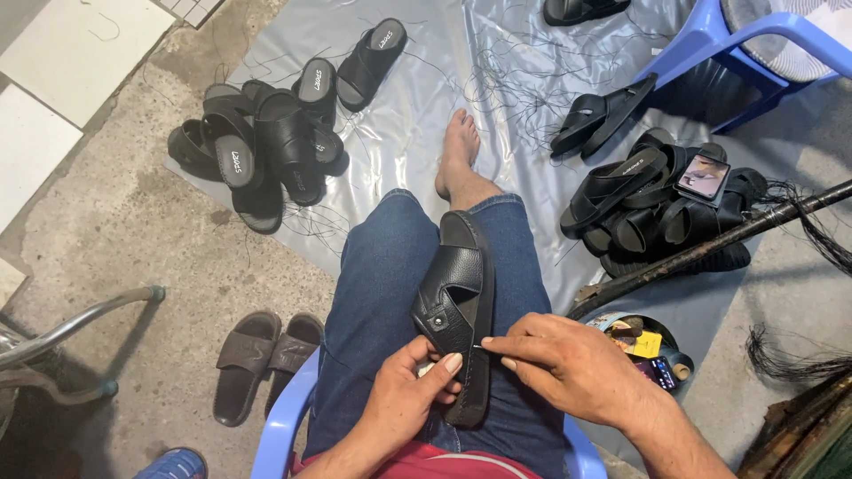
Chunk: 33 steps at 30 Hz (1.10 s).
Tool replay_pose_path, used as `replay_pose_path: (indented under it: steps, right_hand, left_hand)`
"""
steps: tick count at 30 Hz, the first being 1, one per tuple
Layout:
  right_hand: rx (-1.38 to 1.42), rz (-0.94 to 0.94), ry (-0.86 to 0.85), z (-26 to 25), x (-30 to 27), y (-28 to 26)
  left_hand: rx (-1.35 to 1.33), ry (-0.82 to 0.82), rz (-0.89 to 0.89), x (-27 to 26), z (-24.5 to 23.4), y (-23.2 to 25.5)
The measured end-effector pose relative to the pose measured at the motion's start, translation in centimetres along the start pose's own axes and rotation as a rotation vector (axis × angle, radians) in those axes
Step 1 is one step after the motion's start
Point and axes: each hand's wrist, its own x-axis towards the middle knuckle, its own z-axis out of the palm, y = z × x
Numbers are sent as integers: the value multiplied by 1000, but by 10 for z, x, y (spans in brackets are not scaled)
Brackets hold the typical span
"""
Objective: The person is hand-sewing the strap of a black sandal using a needle and thread to secure it to the base.
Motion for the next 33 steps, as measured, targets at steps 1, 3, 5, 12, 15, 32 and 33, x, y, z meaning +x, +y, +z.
replay_pose_path:
  steps: [1,3,5,12,15,32,33]
  right_hand:
    - [-1,7,-3,1,0,1]
    - [-3,16,-4,1,0,1]
    - [-25,40,-12,1,1,0]
    - [-45,21,1,2,1,1]
    - [-30,19,14,2,0,2]
    - [-67,48,-12,4,1,1]
    - [-67,48,-13,4,1,1]
  left_hand:
    - [-16,0,2,1,0,-1]
    - [-32,-2,4,0,0,1]
    - [49,-2,-10,-1,2,6]
    - [86,-12,-2,-3,3,9]
    - [98,-6,-12,-4,4,11]
    - [105,10,-3,-2,4,8]
    - [105,10,-4,-3,4,8]
